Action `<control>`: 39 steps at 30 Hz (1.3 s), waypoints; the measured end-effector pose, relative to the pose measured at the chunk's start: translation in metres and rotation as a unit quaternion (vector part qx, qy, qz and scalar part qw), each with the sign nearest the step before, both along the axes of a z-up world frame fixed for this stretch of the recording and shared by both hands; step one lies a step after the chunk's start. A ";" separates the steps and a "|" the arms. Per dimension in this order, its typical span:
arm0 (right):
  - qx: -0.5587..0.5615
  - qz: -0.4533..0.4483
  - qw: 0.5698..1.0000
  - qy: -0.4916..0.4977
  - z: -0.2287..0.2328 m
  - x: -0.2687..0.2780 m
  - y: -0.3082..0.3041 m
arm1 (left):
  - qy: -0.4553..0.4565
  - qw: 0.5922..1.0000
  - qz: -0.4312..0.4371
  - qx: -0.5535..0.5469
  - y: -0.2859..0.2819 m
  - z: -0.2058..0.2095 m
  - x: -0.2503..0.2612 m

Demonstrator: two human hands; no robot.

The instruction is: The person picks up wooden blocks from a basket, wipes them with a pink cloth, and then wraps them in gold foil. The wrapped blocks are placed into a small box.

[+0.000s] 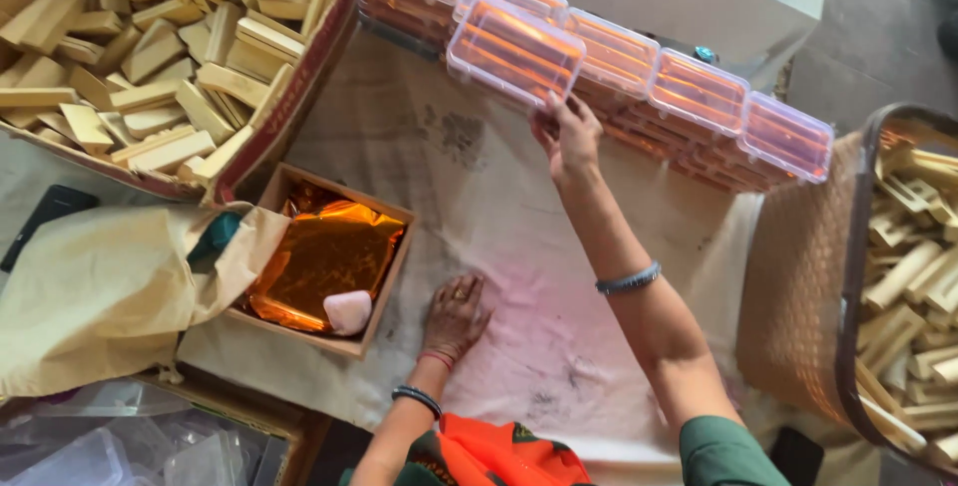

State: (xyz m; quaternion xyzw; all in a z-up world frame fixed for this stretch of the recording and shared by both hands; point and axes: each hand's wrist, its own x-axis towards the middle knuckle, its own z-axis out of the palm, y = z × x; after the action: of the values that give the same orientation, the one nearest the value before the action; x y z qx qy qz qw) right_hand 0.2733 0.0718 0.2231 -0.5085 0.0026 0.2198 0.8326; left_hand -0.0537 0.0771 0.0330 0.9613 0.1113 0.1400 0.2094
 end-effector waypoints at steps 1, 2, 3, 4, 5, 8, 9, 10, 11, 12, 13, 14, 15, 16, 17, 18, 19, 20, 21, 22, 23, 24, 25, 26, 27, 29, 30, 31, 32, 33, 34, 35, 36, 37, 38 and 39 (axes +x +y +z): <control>0.002 0.004 1.000 0.001 0.002 0.012 0.019 | 0.001 1.000 0.004 0.002 0.000 0.002 -0.001; 0.001 0.002 1.000 0.007 0.005 0.024 0.039 | -0.001 1.000 0.003 -0.001 0.000 0.003 -0.001; 0.000 0.001 1.000 0.013 0.007 0.036 0.058 | -0.004 1.000 0.002 -0.004 0.000 0.004 0.000; 0.002 0.003 1.000 0.015 0.000 0.051 0.077 | -0.002 1.000 0.005 -0.002 0.000 0.006 0.000; -0.004 0.002 1.000 0.010 -0.007 0.066 0.095 | 0.006 1.000 0.002 -0.006 0.000 0.007 0.000; -0.016 0.000 1.000 0.007 -0.018 0.095 0.143 | 0.014 1.000 0.001 -0.016 0.001 0.013 0.000; -0.023 -0.004 1.000 0.006 -0.019 0.101 0.158 | 0.011 1.000 0.000 -0.023 0.002 0.015 -0.001; -0.022 -0.001 1.000 0.007 -0.018 0.105 0.170 | 0.012 1.000 0.003 -0.021 0.003 0.014 0.000; -0.039 -0.001 0.999 0.007 -0.016 0.108 0.183 | 0.012 1.000 0.001 -0.028 0.003 0.014 0.000; -0.058 -0.002 0.998 0.006 -0.014 0.111 0.193 | 0.012 0.999 -0.001 -0.036 0.002 0.013 0.000; -0.057 0.000 0.998 0.007 -0.010 0.113 0.203 | 0.012 0.999 0.001 -0.036 0.003 0.013 0.001; -0.092 -0.004 0.996 -0.012 -0.006 0.114 0.211 | 0.011 0.999 0.000 -0.039 0.002 0.012 0.000; -0.127 -0.007 0.991 -0.031 -0.001 0.115 0.219 | 0.010 0.999 -0.001 -0.041 0.002 0.012 0.000; -0.128 -0.006 0.991 -0.029 0.005 0.113 0.221 | 0.011 0.999 0.000 -0.042 0.002 0.012 0.000; -0.179 -0.009 0.982 -0.055 0.011 0.111 0.222 | 0.011 0.999 0.000 -0.040 0.002 0.013 0.000; -0.230 -0.012 0.970 -0.080 0.018 0.108 0.224 | 0.010 0.999 0.000 -0.038 0.002 0.013 -0.001; -0.230 -0.010 0.970 -0.079 0.017 0.109 0.225 | 0.011 0.999 0.001 -0.038 0.002 0.014 0.000; -0.269 -0.004 0.958 -0.096 0.016 0.108 0.225 | 0.015 0.999 0.003 -0.033 0.002 0.015 0.000; -0.309 0.003 0.944 -0.113 0.015 0.108 0.225 | 0.019 0.999 0.005 -0.029 0.001 0.017 0.000; -0.308 0.002 0.945 -0.113 0.011 0.110 0.226 | 0.020 0.999 0.004 -0.028 0.002 0.017 0.000; -0.309 0.005 0.944 -0.117 0.007 0.111 0.226 | 0.021 0.999 0.004 -0.031 0.002 0.017 0.000; -0.310 0.007 0.943 -0.122 0.004 0.114 0.226 | 0.021 0.999 0.003 -0.033 0.002 0.018 0.000; -0.309 0.006 0.943 -0.122 -0.006 0.122 0.229 | 0.021 0.999 0.003 -0.032 0.001 0.016 0.001; -0.276 0.012 0.956 -0.103 -0.017 0.130 0.231 | 0.022 0.999 0.002 -0.032 0.001 0.016 0.000; -0.242 0.017 0.967 -0.083 -0.028 0.137 0.234 | 0.023 0.999 0.002 -0.032 0.001 0.015 0.000; -0.210 0.020 0.975 -0.066 -0.041 0.146 0.241 | 0.018 0.999 0.003 -0.027 0.002 0.015 0.001; -0.180 0.025 0.982 -0.049 -0.047 0.149 0.244 | 0.013 1.000 0.005 -0.023 0.001 0.016 0.001; -0.179 0.025 0.982 -0.050 -0.048 0.147 0.245 | 0.013 1.000 0.005 -0.022 0.000 0.015 -0.001; -0.166 0.037 0.985 -0.036 -0.046 0.146 0.246 | 0.010 1.000 0.005 -0.025 0.000 0.014 0.000; -0.154 0.049 0.987 -0.023 -0.043 0.146 0.248 | 0.007 1.000 0.005 -0.028 0.000 0.013 0.000; -0.152 0.048 0.987 -0.025 -0.042 0.142 0.245 | 0.005 1.000 0.004 -0.026 0.001 0.012 0.000; -0.141 0.069 0.988 -0.017 -0.040 0.137 0.242 | 0.007 1.000 0.003 -0.027 0.001 0.011 0.000; -0.130 0.091 0.987 -0.009 -0.039 0.132 0.237 | 0.008 1.000 0.003 -0.029 -0.001 0.010 -0.001; -0.130 0.090 0.987 -0.011 -0.041 0.123 0.231 | 0.006 1.000 0.003 -0.029 0.001 0.011 0.002; -0.126 0.098 0.986 -0.046 -0.045 0.113 0.222 | 0.011 1.000 0.003 -0.028 0.001 0.013 0.001; -0.122 0.106 0.984 -0.080 -0.049 0.102 0.212 | 0.016 1.000 0.003 -0.026 0.001 0.014 0.001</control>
State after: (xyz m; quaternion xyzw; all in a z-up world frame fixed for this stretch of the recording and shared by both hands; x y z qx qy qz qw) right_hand 0.3758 0.2842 0.1739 -0.6199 -0.0910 0.2631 0.7337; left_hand -0.0528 0.0777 0.0471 0.9572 0.1214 0.1224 0.2323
